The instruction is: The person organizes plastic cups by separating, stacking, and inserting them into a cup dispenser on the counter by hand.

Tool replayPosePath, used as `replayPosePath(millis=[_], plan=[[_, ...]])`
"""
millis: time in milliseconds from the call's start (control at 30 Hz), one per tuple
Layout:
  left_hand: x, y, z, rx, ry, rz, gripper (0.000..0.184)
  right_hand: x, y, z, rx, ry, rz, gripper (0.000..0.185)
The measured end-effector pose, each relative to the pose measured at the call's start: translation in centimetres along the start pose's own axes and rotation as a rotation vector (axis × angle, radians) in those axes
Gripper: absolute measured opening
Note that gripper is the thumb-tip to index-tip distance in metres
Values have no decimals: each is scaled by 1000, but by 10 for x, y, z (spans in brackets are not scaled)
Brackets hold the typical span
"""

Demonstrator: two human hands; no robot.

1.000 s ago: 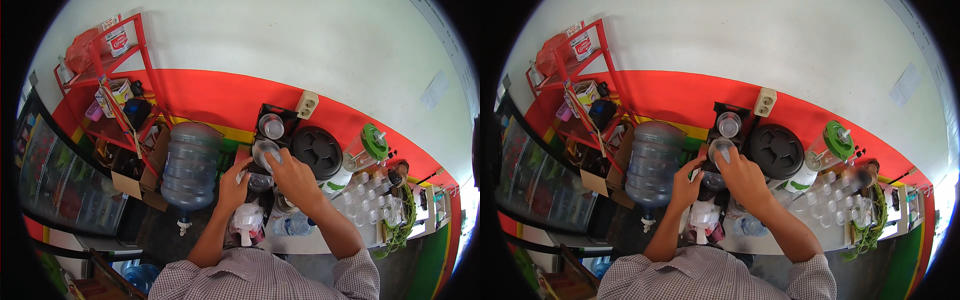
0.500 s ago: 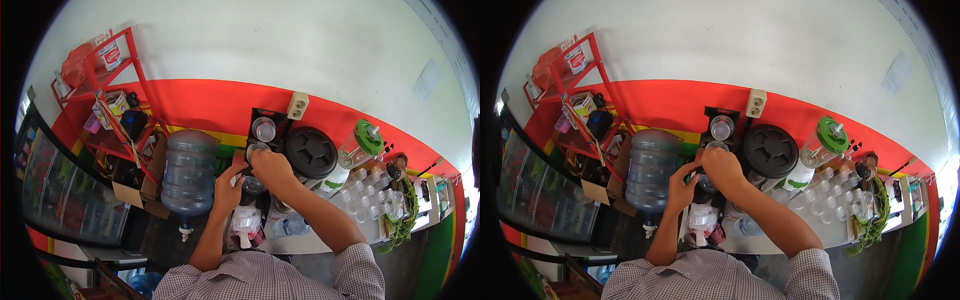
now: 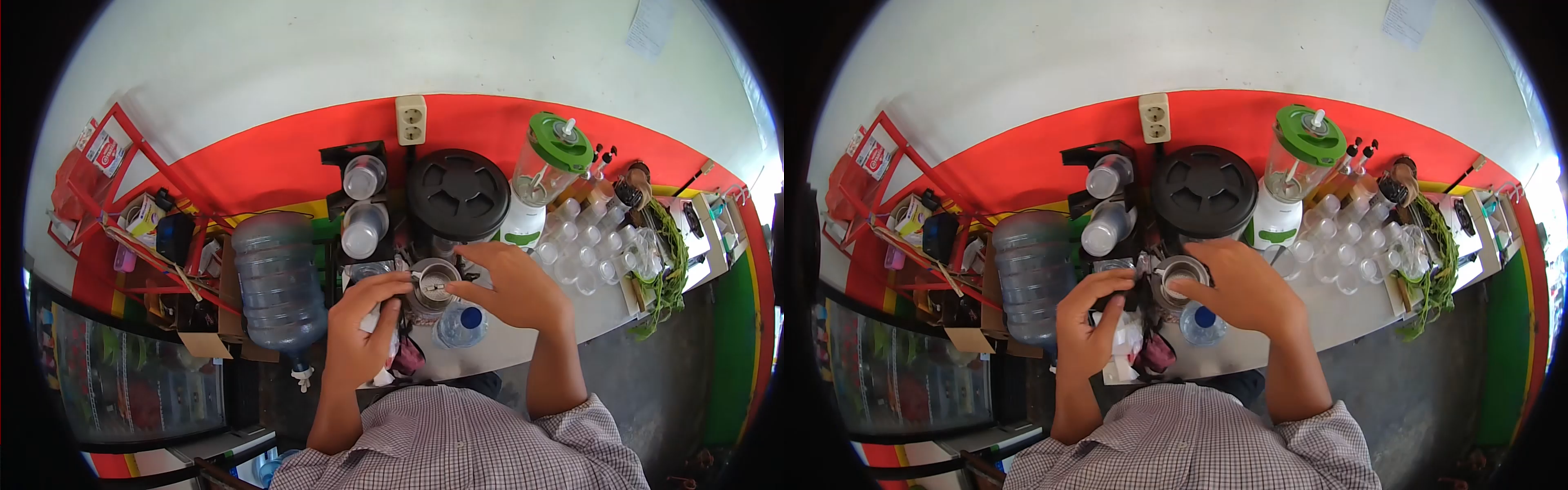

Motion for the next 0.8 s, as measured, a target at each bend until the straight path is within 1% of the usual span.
replayPosePath(millis=[33,67,100,167,200,267,300,367,400,467,567,633,700,733,800], plan=[[3,11,-1,-2,-5,10,20,-14,3,-21,-3,66,98,69],[7,25,-5,18,51,72,20,-29,4,-39,-6,132,195,71],[11,39,-11,37,110,138,21,-41,-5,-49,-2,146,190,71],[20,63,-26,50,153,183,22,-70,-17,-79,-104,389,347,69],[23,76,-33,51,171,227,22,-85,-21,-95,-101,404,342,69],[26,105,-37,25,182,315,25,-111,-30,-130,-39,453,182,68],[27,118,-39,21,179,328,25,-119,-38,-140,-35,467,181,68],[26,150,-42,35,140,480,28,-137,-50,-162,39,601,249,67],[25,166,-41,23,126,535,31,-143,-54,-171,45,614,247,67],[24,197,-36,2,94,581,32,-159,-57,-196,12,716,315,67],[27,243,-16,16,17,627,34,-177,-55,-230,33,713,297,68],[28,270,6,56,-27,635,35,-181,-55,-250,83,711,340,68],[28,293,38,67,-168,629,41,-180,-50,-270,143,706,372,69],[25,301,49,78,-177,637,41,-178,-43,-282,129,677,391,70],[15,316,76,88,-320,583,46,-177,-25,-303,122,652,414,71]])
Point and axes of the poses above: each hand's wrist, its own x-axis towards the middle knuckle, its own y-axis out of the palm, z = x × y, the point moved 5 cm from there along x, towards the middle knuckle, and after that the axes turned 9 degrees about -x, right-handed, at the moved point
